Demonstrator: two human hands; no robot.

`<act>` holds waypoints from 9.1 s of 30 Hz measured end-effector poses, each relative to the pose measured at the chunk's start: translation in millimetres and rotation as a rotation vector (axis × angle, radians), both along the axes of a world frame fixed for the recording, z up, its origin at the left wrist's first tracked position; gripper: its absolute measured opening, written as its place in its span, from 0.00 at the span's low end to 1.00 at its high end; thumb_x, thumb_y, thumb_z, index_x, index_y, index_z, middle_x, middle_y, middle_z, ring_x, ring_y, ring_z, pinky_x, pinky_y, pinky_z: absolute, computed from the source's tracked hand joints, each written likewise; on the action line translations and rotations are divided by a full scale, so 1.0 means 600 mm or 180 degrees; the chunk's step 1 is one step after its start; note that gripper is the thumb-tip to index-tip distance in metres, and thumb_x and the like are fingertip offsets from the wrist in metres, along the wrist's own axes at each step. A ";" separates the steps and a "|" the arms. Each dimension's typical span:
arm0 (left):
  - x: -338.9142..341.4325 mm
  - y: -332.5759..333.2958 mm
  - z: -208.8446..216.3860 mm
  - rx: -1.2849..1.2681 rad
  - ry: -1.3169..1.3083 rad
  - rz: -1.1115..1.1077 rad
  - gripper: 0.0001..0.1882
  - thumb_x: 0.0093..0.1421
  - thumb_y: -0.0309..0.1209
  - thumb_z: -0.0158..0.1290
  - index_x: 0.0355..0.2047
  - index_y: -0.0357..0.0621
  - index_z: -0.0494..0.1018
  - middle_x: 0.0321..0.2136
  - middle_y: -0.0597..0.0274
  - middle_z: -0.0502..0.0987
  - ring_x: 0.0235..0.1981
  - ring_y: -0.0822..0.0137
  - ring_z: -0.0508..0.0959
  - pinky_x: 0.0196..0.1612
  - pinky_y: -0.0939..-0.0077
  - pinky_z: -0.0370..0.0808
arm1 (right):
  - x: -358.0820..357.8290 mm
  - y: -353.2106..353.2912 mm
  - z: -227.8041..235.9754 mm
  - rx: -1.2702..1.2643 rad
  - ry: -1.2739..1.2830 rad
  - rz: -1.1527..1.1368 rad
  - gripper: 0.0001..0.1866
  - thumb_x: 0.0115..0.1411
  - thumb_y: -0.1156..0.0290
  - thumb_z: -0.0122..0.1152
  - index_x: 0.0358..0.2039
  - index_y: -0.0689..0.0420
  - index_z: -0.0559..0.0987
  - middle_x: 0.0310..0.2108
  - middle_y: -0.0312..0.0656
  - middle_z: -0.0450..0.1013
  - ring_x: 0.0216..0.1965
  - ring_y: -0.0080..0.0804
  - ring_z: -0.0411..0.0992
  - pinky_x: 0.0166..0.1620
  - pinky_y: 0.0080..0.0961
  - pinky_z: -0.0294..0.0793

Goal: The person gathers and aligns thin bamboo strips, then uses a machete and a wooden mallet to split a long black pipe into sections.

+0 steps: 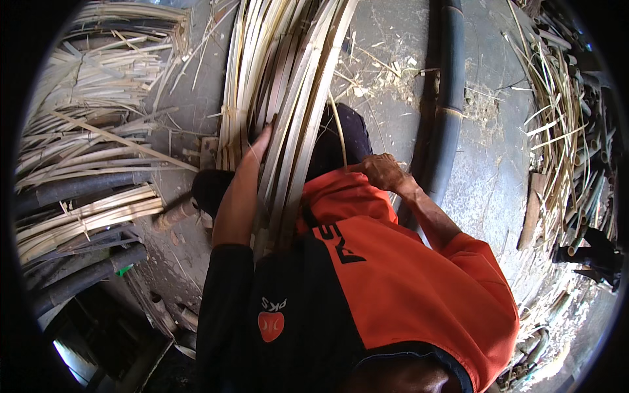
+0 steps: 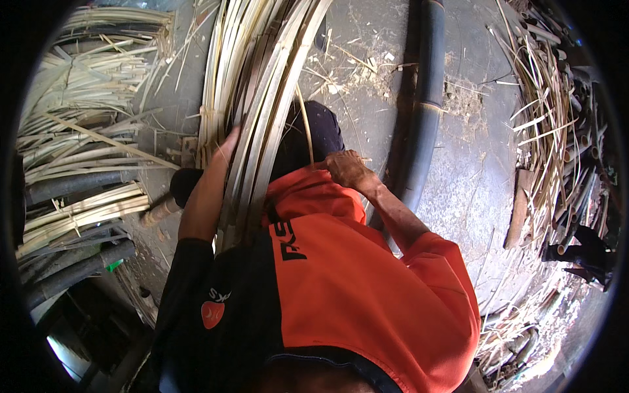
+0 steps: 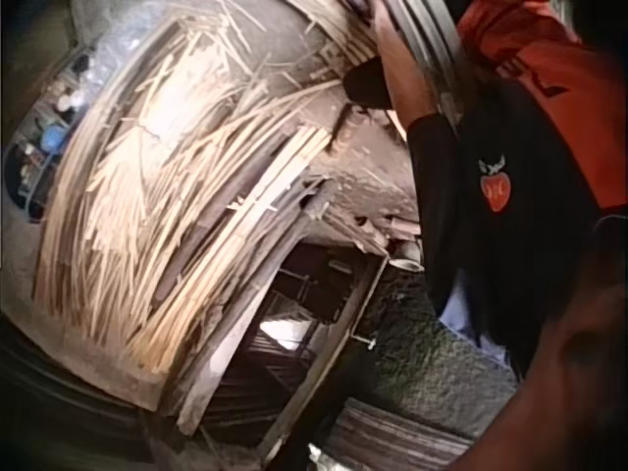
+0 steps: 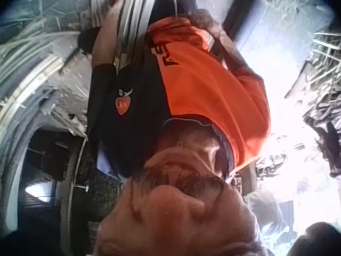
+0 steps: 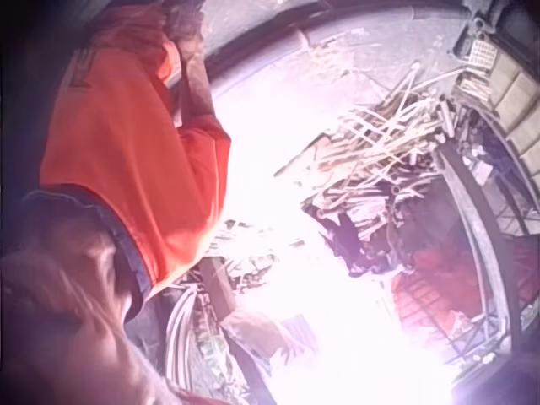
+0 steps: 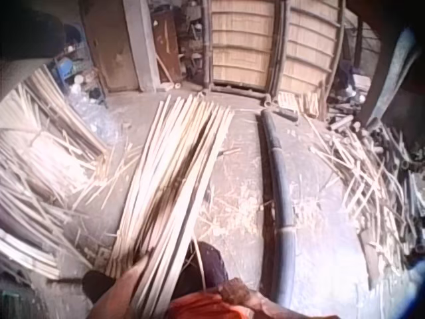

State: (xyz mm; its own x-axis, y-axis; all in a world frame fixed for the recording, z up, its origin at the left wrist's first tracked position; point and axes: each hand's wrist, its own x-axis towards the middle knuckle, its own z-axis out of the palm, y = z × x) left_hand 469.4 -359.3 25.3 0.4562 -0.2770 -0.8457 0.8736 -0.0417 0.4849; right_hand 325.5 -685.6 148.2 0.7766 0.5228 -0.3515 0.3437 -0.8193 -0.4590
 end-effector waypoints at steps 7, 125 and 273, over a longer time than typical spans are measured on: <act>0.006 -0.029 0.011 -0.0308 -0.0225 0.0341 0.36 0.55 0.56 0.43 0.56 0.45 0.56 0.51 0.55 0.64 0.52 0.61 0.63 0.51 0.64 0.62 | -0.006 0.043 -0.042 0.1790 0.1053 0.0440 0.27 0.53 0.64 0.52 0.54 0.58 0.64 0.27 0.43 0.74 0.29 0.34 0.74 0.33 0.28 0.73; -0.139 0.061 0.262 0.4864 -0.4338 -0.0575 0.35 0.56 0.45 0.46 0.57 0.36 0.50 0.55 0.49 0.56 0.54 0.50 0.59 0.54 0.53 0.54 | 0.291 0.424 0.206 0.0719 -0.1337 0.1416 0.04 0.44 0.77 0.51 0.17 0.62 0.73 0.20 0.49 0.71 0.24 0.41 0.73 0.27 0.34 0.72; -0.036 0.412 0.003 0.3162 -0.2068 -0.0881 0.57 0.27 0.55 0.64 0.54 0.37 0.54 0.44 0.44 0.66 0.46 0.49 0.69 0.44 0.58 0.69 | 0.839 0.686 -0.292 0.0432 0.0239 -0.0566 0.11 0.44 0.70 0.60 0.29 0.60 0.74 0.19 0.43 0.71 0.25 0.30 0.72 0.33 0.29 0.74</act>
State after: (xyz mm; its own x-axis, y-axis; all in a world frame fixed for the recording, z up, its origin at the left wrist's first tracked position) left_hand 447.6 -112.0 27.1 0.9013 0.2058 -0.3812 0.3831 -0.7895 0.4794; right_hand 829.0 -274.2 -27.1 0.8350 0.4265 -0.3477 0.1602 -0.7929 -0.5879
